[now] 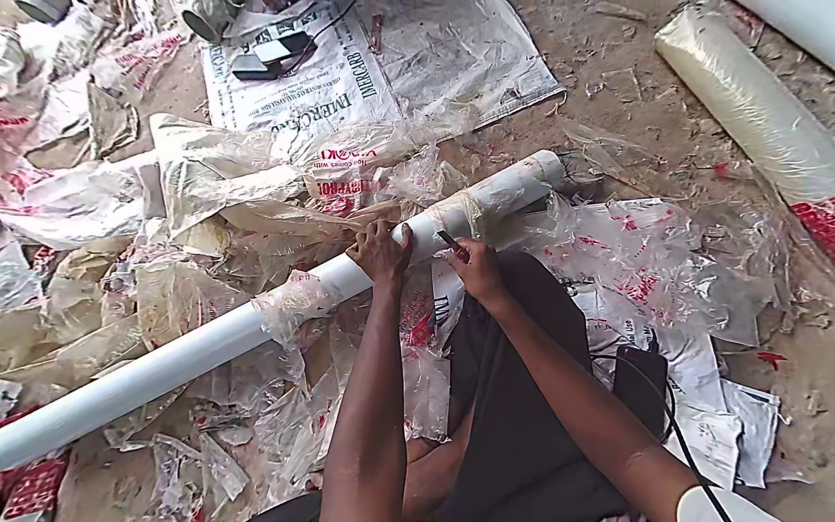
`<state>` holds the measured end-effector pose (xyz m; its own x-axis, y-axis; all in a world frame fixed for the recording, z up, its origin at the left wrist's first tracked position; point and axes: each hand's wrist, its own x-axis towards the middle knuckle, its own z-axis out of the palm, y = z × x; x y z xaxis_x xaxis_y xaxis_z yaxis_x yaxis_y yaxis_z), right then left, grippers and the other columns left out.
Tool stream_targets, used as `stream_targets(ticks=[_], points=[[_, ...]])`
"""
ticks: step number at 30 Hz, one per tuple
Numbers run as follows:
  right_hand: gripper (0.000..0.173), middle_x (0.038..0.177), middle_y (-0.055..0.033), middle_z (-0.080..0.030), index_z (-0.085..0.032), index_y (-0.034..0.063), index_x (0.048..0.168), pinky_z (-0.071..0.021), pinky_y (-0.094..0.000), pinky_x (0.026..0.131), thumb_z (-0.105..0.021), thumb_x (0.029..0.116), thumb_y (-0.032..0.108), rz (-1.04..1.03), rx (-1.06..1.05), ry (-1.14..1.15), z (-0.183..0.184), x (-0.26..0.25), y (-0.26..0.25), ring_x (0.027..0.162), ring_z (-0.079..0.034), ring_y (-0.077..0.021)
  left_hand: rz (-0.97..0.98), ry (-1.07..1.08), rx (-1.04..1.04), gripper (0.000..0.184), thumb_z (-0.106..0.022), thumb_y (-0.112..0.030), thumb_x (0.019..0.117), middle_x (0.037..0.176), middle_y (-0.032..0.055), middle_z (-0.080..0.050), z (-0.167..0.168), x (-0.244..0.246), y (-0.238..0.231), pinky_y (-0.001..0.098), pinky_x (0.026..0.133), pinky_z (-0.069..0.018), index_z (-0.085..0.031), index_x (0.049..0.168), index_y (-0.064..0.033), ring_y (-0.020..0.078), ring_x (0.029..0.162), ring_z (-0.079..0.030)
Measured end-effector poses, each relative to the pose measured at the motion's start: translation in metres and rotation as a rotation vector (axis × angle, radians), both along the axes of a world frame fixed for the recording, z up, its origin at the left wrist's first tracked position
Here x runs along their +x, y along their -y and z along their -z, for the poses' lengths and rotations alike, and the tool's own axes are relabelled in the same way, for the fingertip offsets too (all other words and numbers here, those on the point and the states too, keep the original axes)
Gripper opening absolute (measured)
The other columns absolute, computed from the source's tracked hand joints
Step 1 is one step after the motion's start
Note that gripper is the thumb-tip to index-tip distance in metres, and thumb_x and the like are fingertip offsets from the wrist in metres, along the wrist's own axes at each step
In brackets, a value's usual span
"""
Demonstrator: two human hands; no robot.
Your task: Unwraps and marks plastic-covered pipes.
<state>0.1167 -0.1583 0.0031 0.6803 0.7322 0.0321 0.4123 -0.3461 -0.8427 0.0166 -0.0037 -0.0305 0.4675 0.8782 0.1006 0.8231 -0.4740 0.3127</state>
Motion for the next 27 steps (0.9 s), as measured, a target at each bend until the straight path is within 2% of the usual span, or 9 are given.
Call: stream_targets(ticks=[2,7,10,13,15,17,19,21,27], points=[[0.045,0.086,-0.0165,-0.069,-0.064,-0.0007,0.127,-0.0546,-0.0506,0.073,-0.082,0.0881,0.015,0.014,-0.074,-0.018,-0.003,0.002,-0.001,0.075,-0.065,-0.0304,-0.024,-0.022,0.039,0.060,-0.040,-0.062,0.1006,0.123,0.0172,-0.067,0.005,0.004,0.003,0.0681,0.096,-0.0390,-0.066,0.121,-0.0116,0.0411,0.117,-0.061],[0.024,0.086,-0.0181,-0.069,-0.073,-0.0012,0.101,-0.0534,-0.0518,0.072,-0.079,0.0922,0.021,0.031,-0.108,0.032,-0.002,-0.001,-0.001,0.075,-0.066,-0.0311,-0.006,0.083,0.124,0.051,-0.045,-0.057,0.1003,0.125,0.0122,-0.068,0.014,-0.005,0.022,0.0630,0.104,-0.0370,-0.067,0.123,-0.0167,0.0353,0.124,-0.059],[0.039,0.111,-0.0234,-0.070,-0.068,-0.0030,0.123,-0.0538,-0.0572,0.089,-0.073,0.0972,0.026,-0.010,-0.132,0.029,-0.006,-0.001,0.002,0.097,-0.069,-0.0368,0.023,0.130,0.135,0.049,-0.045,-0.056,0.1005,0.136,0.0054,-0.066,0.021,-0.009,0.031,0.0636,0.112,-0.0300,-0.067,0.130,-0.0231,0.0309,0.135,-0.054],[0.026,0.097,-0.0203,-0.069,-0.068,-0.0025,0.122,-0.0536,-0.0505,0.073,-0.054,0.1064,0.014,-0.045,-0.052,-0.036,-0.012,0.005,0.011,0.078,-0.065,-0.0302,0.036,0.143,0.107,0.049,-0.045,-0.055,0.1015,0.139,0.0045,-0.064,0.020,-0.013,0.035,0.0650,0.114,-0.0282,-0.066,0.133,-0.0236,0.0305,0.138,-0.051],[0.020,0.088,-0.0147,-0.068,-0.068,0.0004,0.117,-0.0532,-0.0415,0.063,-0.056,0.1054,0.012,-0.096,-0.014,-0.043,-0.021,0.014,0.017,0.066,-0.061,-0.0225,0.052,0.143,0.092,0.051,-0.048,-0.058,0.1002,0.139,0.0061,-0.064,0.016,-0.014,0.036,0.0655,0.113,-0.0287,-0.065,0.133,-0.0228,0.0317,0.137,-0.052],[0.019,0.090,-0.0131,-0.072,-0.069,0.0056,0.117,-0.0569,-0.0426,0.058,-0.063,0.1034,0.017,-0.154,-0.053,0.091,-0.033,0.033,0.019,0.062,-0.065,-0.0230,0.071,0.133,0.076,0.061,-0.051,-0.067,0.0951,0.140,0.0070,-0.063,0.013,-0.016,0.035,0.0661,0.113,-0.0290,-0.064,0.135,-0.0225,0.0326,0.136,-0.052],[0.022,0.100,-0.0142,-0.076,-0.076,0.0119,0.118,-0.0541,-0.0582,0.079,-0.064,0.1024,0.022,-0.245,-0.183,0.286,-0.043,0.064,0.008,0.086,-0.072,-0.0326,0.085,0.135,0.067,0.076,-0.057,-0.077,0.0859,0.140,0.0072,-0.063,0.011,-0.018,0.035,0.0665,0.113,-0.0281,-0.064,0.137,-0.0220,0.0331,0.135,-0.052],[0.024,0.108,-0.0167,-0.076,-0.078,0.0152,0.118,-0.0508,-0.0667,0.088,-0.060,0.1046,0.024,-0.397,-0.359,0.470,-0.054,0.094,-0.010,0.102,-0.071,-0.0403,0.083,0.138,0.064,0.087,-0.061,-0.085,0.0769,0.139,0.0075,-0.063,0.011,-0.018,0.035,0.0659,0.113,-0.0282,-0.064,0.137,-0.0226,0.0331,0.135,-0.052],[0.026,0.099,-0.0187,-0.072,-0.072,0.0080,0.110,-0.0527,-0.0629,0.075,-0.050,0.1077,0.021,-0.745,-0.531,0.842,-0.064,0.102,-0.059,0.093,-0.071,-0.0418,0.054,0.140,0.022,0.092,-0.071,-0.083,0.0692,0.139,0.0092,-0.063,0.006,-0.015,0.038,0.0662,0.113,-0.0284,-0.063,0.137,-0.0221,0.0347,0.136,-0.051]])
